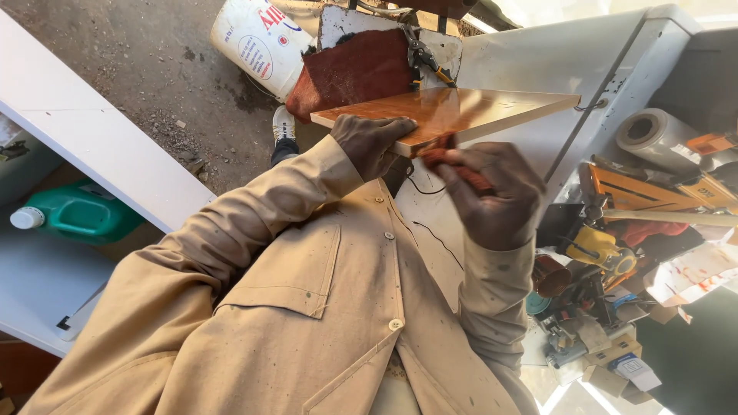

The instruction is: Applying a finish to a wooden furniture panel using a cloth

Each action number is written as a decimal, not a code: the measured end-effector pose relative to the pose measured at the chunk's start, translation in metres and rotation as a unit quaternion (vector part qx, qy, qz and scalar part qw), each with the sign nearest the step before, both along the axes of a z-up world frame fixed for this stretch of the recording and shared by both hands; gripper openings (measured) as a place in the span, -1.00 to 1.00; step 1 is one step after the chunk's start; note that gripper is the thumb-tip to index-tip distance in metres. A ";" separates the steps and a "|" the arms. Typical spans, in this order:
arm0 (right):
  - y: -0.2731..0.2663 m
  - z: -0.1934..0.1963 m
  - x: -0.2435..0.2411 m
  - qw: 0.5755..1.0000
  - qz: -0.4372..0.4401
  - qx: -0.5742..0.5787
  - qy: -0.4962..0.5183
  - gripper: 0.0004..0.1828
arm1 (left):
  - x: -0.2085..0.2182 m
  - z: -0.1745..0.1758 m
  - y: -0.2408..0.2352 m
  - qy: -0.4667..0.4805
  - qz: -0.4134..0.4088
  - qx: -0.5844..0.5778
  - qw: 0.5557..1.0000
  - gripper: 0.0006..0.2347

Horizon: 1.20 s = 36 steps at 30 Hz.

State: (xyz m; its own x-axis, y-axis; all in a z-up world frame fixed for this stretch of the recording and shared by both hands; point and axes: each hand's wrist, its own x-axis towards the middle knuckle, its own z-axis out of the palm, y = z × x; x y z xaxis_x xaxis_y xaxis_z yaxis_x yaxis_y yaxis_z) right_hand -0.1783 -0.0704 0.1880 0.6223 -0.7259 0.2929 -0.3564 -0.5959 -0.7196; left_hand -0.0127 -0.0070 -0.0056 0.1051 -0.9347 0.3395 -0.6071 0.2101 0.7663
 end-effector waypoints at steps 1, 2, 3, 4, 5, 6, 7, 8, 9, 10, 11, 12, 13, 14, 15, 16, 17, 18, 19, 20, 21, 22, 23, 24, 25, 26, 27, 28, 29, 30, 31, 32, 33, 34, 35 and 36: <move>-0.005 -0.004 -0.008 0.999 -0.008 -0.033 0.011 -0.82 | 0.000 -0.003 -0.001 -0.008 0.002 -0.004 1.000 -0.59; -0.002 -0.005 -0.010 0.999 -0.006 -0.032 0.011 -0.82 | 0.002 0.002 -0.002 -0.008 0.005 -0.003 1.000 -0.59; 0.001 -0.006 -0.013 0.999 -0.023 -0.044 0.008 -0.82 | 0.005 0.007 -0.005 -0.009 -0.008 0.003 1.000 -0.64; 0.004 -0.007 -0.016 0.998 -0.040 -0.056 0.005 -0.81 | 0.007 0.012 -0.008 -0.010 -0.021 0.009 1.000 -0.68; 0.010 -0.011 -0.013 0.997 -0.042 -0.058 0.005 -0.81 | 0.007 0.007 -0.011 -0.010 -0.023 0.008 1.000 -0.68; 0.016 -0.014 -0.010 0.997 -0.038 -0.051 -0.035 -0.81 | 0.007 0.002 -0.015 -0.016 -0.031 0.015 0.999 -0.72; 0.022 -0.018 -0.008 0.996 -0.034 -0.044 -0.075 -0.81 | 0.006 -0.003 -0.018 -0.022 -0.038 0.023 0.999 -0.75; 0.023 -0.023 -0.008 0.996 -0.035 -0.044 -0.076 -0.81 | 0.006 -0.004 -0.020 -0.022 -0.039 0.022 0.999 -0.75; 0.024 -0.029 -0.008 0.994 -0.019 -0.053 -0.098 -0.81 | 0.007 -0.004 -0.023 -0.021 -0.052 0.024 0.998 -0.77; 0.025 -0.034 -0.008 0.991 -0.002 -0.062 -0.121 -0.80 | 0.007 -0.004 -0.025 -0.021 -0.064 0.026 0.997 -0.78; 0.023 -0.037 -0.004 0.990 -0.005 -0.064 -0.122 -0.80 | 0.008 -0.002 -0.027 -0.023 -0.067 0.024 0.997 -0.78; 0.021 -0.040 -0.001 0.987 0.003 -0.093 -0.129 -0.81 | 0.008 0.000 -0.028 -0.023 -0.073 0.031 0.997 -0.77; 0.020 -0.042 0.002 0.983 0.009 -0.123 -0.134 -0.82 | 0.008 0.001 -0.030 -0.022 -0.083 0.037 0.996 -0.75; 0.019 -0.047 -0.003 0.983 0.004 -0.125 -0.134 -0.82 | 0.011 0.007 -0.031 -0.023 -0.088 0.035 0.995 -0.75; 0.016 -0.052 -0.007 0.981 -0.001 -0.139 -0.133 -0.81 | 0.014 0.012 -0.033 -0.031 -0.093 0.049 0.994 -0.75; 0.014 -0.057 -0.012 0.979 -0.006 -0.153 -0.132 -0.80 | 0.017 0.018 -0.035 -0.039 -0.097 0.063 0.993 -0.75; 0.013 -0.056 -0.015 0.979 -0.006 -0.155 -0.134 -0.80 | 0.019 0.021 -0.037 -0.041 -0.096 0.061 0.993 -0.75; 0.012 -0.055 -0.017 0.976 -0.015 -0.166 -0.138 -0.80 | 0.021 0.024 -0.038 -0.034 -0.100 0.059 0.993 -0.77; 0.013 -0.055 -0.020 0.974 -0.024 -0.176 -0.140 -0.80 | 0.022 0.026 -0.038 -0.027 -0.106 0.059 0.992 -0.78; 0.014 -0.055 -0.018 0.974 -0.024 -0.176 -0.140 -0.80 | 0.023 0.034 -0.037 -0.027 -0.105 0.059 0.992 -0.78; 0.015 -0.056 -0.015 0.974 -0.014 -0.175 -0.143 -0.82 | 0.025 0.041 -0.036 -0.027 -0.113 0.060 0.991 -0.78; 0.016 -0.056 -0.013 0.974 -0.005 -0.174 -0.145 -0.85 | 0.027 0.049 -0.036 -0.028 -0.121 0.061 0.990 -0.78; 0.015 -0.055 -0.010 0.973 -0.008 -0.177 -0.147 -0.85 | 0.026 0.042 -0.038 -0.030 -0.123 0.059 0.990 -0.78; 0.014 -0.054 -0.007 0.972 -0.009 -0.187 -0.140 -0.85 | 0.024 0.035 -0.040 -0.035 -0.123 0.062 0.990 -0.78; 0.013 -0.052 -0.004 0.972 -0.010 -0.195 -0.133 -0.85 | 0.022 0.028 -0.042 -0.038 -0.120 0.066 0.990 -0.78; 0.011 -0.056 -0.010 0.971 -0.011 -0.197 -0.134 -0.85 | 0.023 0.028 -0.043 -0.040 -0.122 0.065 0.990 -0.78; 0.009 -0.059 -0.016 0.971 -0.023 -0.198 -0.134 -0.83 | 0.022 0.029 -0.044 -0.032 -0.115 0.068 0.991 -0.77; 0.008 -0.063 -0.022 0.970 -0.036 -0.198 -0.133 -0.81 | 0.022 0.029 -0.046 -0.023 -0.107 0.072 0.991 -0.77; 0.009 -0.059 -0.017 0.970 -0.037 -0.198 -0.135 -0.81 | 0.022 0.029 -0.046 -0.025 -0.108 0.072 0.991 -0.77; 0.011 -0.055 -0.013 0.972 -0.021 -0.190 -0.139 -0.83 | 0.022 0.030 -0.046 -0.026 -0.110 0.072 0.991 -0.76; 0.014 -0.051 -0.008 0.973 -0.010 -0.181 -0.143 -0.84 | 0.022 0.031 -0.046 -0.026 -0.116 0.071 0.990 -0.74; 0.012 -0.055 -0.007 0.972 -0.015 -0.182 -0.144 -0.84 | 0.023 0.024 -0.047 -0.029 -0.120 0.071 0.990 -0.74; 0.010 -0.059 -0.007 0.972 -0.017 -0.190 -0.136 -0.84 | 0.022 0.017 -0.049 -0.041 -0.117 0.067 0.990 -0.72; 0.008 -0.063 -0.007 0.972 -0.020 -0.197 -0.127 -0.85 | 0.022 0.011 -0.051 -0.053 -0.113 0.062 0.990 -0.70; 0.008 -0.062 -0.008 0.971 -0.024 -0.198 -0.128 -0.85 | 0.023 0.017 -0.052 -0.055 -0.116 0.061 0.990 -0.70; 0.009 -0.060 -0.009 0.971 -0.033 -0.192 -0.135 -0.85 | 0.025 0.022 -0.052 -0.043 -0.113 0.056 0.991 -0.74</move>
